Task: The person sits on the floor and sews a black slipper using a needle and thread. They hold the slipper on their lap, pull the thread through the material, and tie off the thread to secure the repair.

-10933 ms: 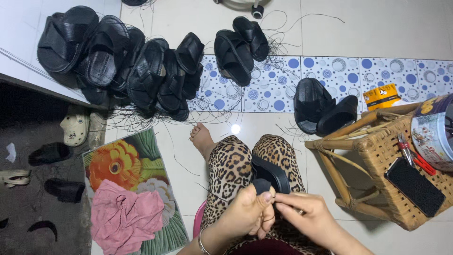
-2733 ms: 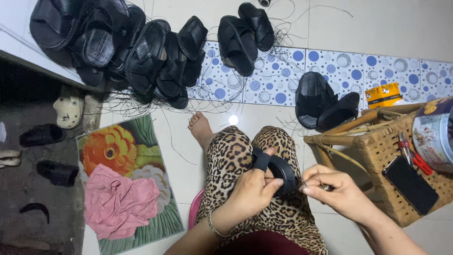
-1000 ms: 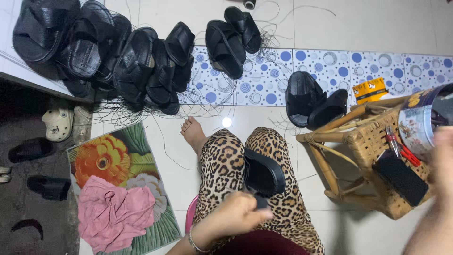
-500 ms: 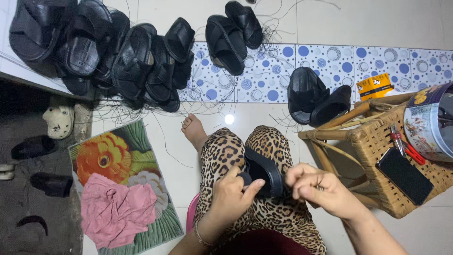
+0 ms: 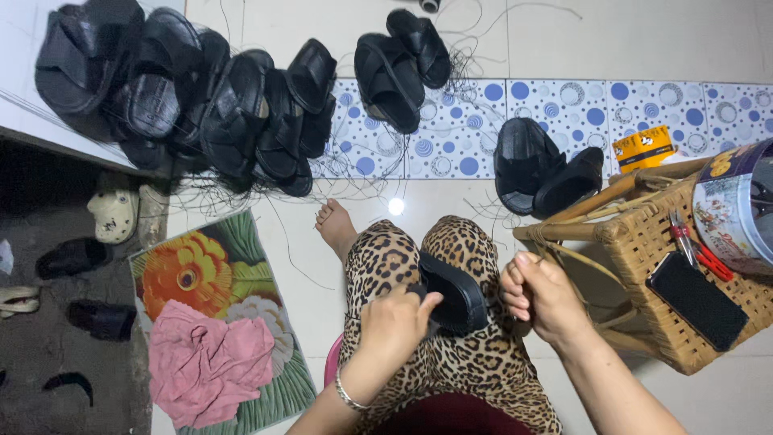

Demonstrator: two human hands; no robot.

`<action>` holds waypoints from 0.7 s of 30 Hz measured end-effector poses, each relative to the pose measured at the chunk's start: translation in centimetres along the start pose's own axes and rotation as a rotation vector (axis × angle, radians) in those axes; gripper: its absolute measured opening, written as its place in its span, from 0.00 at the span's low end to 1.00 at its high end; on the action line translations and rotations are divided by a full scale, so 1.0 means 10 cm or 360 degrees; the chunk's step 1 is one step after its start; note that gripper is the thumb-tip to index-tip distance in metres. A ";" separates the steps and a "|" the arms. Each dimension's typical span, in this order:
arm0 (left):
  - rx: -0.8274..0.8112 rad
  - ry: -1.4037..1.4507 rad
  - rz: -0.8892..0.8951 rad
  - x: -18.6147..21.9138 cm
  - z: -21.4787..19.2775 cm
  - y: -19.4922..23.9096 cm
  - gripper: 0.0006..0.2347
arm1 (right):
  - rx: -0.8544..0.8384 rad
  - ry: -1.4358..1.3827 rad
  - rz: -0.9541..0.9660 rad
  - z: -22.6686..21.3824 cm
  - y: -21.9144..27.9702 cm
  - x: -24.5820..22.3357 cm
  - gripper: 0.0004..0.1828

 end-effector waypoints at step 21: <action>0.0036 -0.0916 -0.1153 -2.23 -0.65 0.43 0.17 | -0.0685 0.2821 -0.0561 0.31 0.56 -0.73 0.31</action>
Point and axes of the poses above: each hand's wrist, its own y-axis away from the middle knuckle, its own z-axis out of the palm, x = y × z, the point moved 6 cm from there along -y, towards the middle knuckle, and after that the axes turned 7 degrees about x, right-handed, at the moved point
